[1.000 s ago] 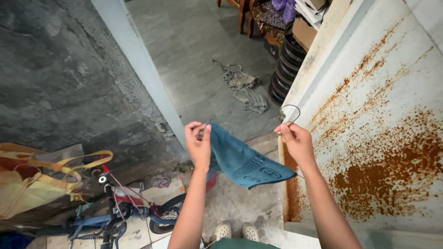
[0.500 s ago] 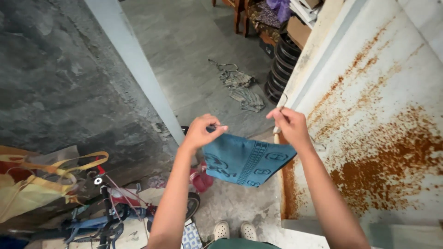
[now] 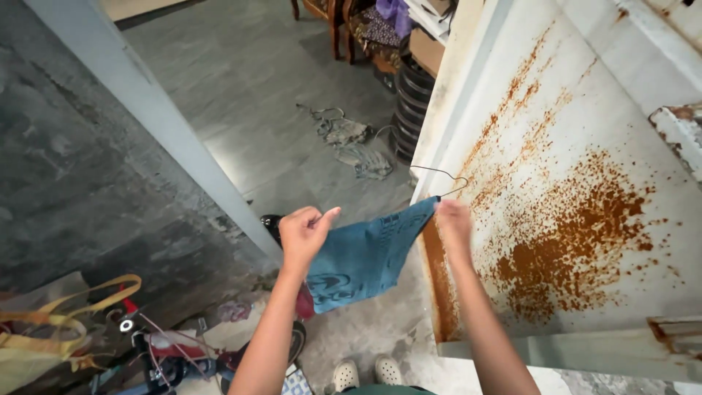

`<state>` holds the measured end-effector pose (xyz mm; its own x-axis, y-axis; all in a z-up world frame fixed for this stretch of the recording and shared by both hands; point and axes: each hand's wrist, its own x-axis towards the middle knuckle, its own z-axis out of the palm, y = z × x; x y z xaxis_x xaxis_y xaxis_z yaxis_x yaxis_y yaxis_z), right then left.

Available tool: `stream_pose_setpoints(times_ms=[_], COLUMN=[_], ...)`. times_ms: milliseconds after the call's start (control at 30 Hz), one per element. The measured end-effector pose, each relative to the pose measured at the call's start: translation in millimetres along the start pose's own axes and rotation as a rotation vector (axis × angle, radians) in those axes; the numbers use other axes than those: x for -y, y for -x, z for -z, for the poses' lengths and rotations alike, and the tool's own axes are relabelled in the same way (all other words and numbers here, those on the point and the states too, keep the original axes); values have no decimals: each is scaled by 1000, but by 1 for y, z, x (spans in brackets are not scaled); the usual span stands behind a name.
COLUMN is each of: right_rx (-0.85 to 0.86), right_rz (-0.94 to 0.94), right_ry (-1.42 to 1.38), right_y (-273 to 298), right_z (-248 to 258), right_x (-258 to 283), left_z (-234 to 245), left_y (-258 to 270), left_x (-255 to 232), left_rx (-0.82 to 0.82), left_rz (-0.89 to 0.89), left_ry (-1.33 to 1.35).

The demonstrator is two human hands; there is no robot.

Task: Hanging various pieces of laundry on hangers and a drying rack in an outdoor area.

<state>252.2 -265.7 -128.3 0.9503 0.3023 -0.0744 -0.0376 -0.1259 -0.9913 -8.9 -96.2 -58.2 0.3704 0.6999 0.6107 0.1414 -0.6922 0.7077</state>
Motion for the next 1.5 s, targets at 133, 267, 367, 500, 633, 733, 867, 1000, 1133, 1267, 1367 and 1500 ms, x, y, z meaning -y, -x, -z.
stream_pose_setpoints(times_ms=[133, 267, 367, 500, 633, 733, 867, 1000, 1133, 1267, 1367, 1500], right_rx=[420, 542, 502, 533, 474, 457, 512, 448, 473, 604, 660, 694], right_rz=[144, -64, -2, 130, 182, 123, 23, -58, 20, 266, 384, 401], right_ry=[-209, -77, -162, -441, -361, -337, -545, -334, -240, -365, -54, 360], right_y=[-36, -45, -68, -73, -67, -65, -58, -33, -45, -48, -57, -49], right_z=[-20, -18, -31, -47, -49, -50, -49, -43, -27, -22, -21, -25], right_x=[-49, -31, -53, -51, -29, -13, -7, 31, 38, 59, 55, 69], left_z=[7, 26, 36, 40, 45, 48, 47, 42, 40, 41, 42, 49], left_y=[10, 15, 15, 14, 11, 4, 5, 10, 16, 18, 18, 20], left_x=[0, 13, 16, 23, 26, 27, 29, 35, 30, 33, 39, 52], left_rx=[-27, -103, -163, -254, -263, -259, -232, -258, -285, -269, -268, -279], left_rz=[64, 24, 6, 56, 41, 6, 44, 97, 91, 74, 118, 134], left_ry=[48, -11, -59, -22, -43, -71, -13, 15, 6, 31, 108, 83])
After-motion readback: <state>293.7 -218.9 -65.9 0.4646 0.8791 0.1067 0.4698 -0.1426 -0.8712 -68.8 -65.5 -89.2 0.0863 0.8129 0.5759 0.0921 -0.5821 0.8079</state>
